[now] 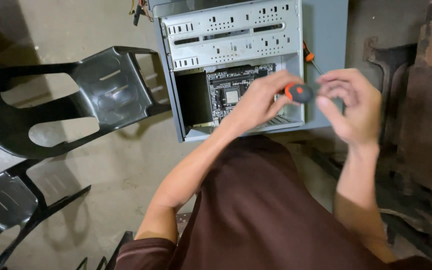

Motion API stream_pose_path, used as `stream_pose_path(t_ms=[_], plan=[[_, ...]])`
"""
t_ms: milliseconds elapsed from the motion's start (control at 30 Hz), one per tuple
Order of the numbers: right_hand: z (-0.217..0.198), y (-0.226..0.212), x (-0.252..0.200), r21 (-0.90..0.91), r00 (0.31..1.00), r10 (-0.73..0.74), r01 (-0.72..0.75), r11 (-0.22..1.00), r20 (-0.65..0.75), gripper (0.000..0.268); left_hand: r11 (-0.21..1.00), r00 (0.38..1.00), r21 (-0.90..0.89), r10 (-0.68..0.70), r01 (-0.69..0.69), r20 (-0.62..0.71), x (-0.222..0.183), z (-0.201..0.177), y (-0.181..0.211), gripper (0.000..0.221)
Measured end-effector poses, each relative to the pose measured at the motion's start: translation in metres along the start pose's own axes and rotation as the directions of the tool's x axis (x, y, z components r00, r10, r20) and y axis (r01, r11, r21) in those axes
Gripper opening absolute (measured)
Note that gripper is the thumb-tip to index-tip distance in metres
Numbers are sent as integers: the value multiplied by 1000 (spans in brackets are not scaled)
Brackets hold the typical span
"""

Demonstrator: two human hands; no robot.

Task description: A person disassembles a desktop computer by removing motherboard screws and the CPU fan, then cleans the parts with a brush.

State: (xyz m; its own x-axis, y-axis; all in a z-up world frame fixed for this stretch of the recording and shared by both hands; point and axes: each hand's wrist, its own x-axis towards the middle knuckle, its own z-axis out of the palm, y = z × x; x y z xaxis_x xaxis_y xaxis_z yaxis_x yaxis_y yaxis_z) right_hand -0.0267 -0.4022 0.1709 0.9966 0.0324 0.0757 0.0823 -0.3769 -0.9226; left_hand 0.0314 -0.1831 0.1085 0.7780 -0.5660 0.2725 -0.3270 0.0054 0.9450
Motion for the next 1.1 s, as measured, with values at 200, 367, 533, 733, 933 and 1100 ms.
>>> stream_pose_path(t_ms=[200, 367, 533, 733, 933, 1100], plan=[[7, -28, 8, -332, 988, -40, 89, 939, 152, 23, 1000, 995, -18, 13, -11, 103, -10, 35, -41, 29], [9, -6, -3, -433, 979, -3, 92, 897, 203, 17, 988, 899, 105, -146, 112, 413, -19, 21, -85, 25], [16, 14, -14, -453, 982, 21, 67, 889, 187, 17, 976, 875, 120, -216, 182, 433, -36, 46, -144, 19], [24, 27, -27, -450, 976, 89, 9, 893, 197, 18, 949, 822, 163, -315, 270, 474, -49, 60, -163, 16], [31, 34, -36, -433, 975, 92, 5, 901, 203, 19, 935, 816, 204, -353, 290, 458, -66, 68, -181, 15], [38, 41, -42, -428, 975, 53, 46, 903, 218, 21, 915, 805, 216, -403, 341, 436, -71, 69, -189, 18]])
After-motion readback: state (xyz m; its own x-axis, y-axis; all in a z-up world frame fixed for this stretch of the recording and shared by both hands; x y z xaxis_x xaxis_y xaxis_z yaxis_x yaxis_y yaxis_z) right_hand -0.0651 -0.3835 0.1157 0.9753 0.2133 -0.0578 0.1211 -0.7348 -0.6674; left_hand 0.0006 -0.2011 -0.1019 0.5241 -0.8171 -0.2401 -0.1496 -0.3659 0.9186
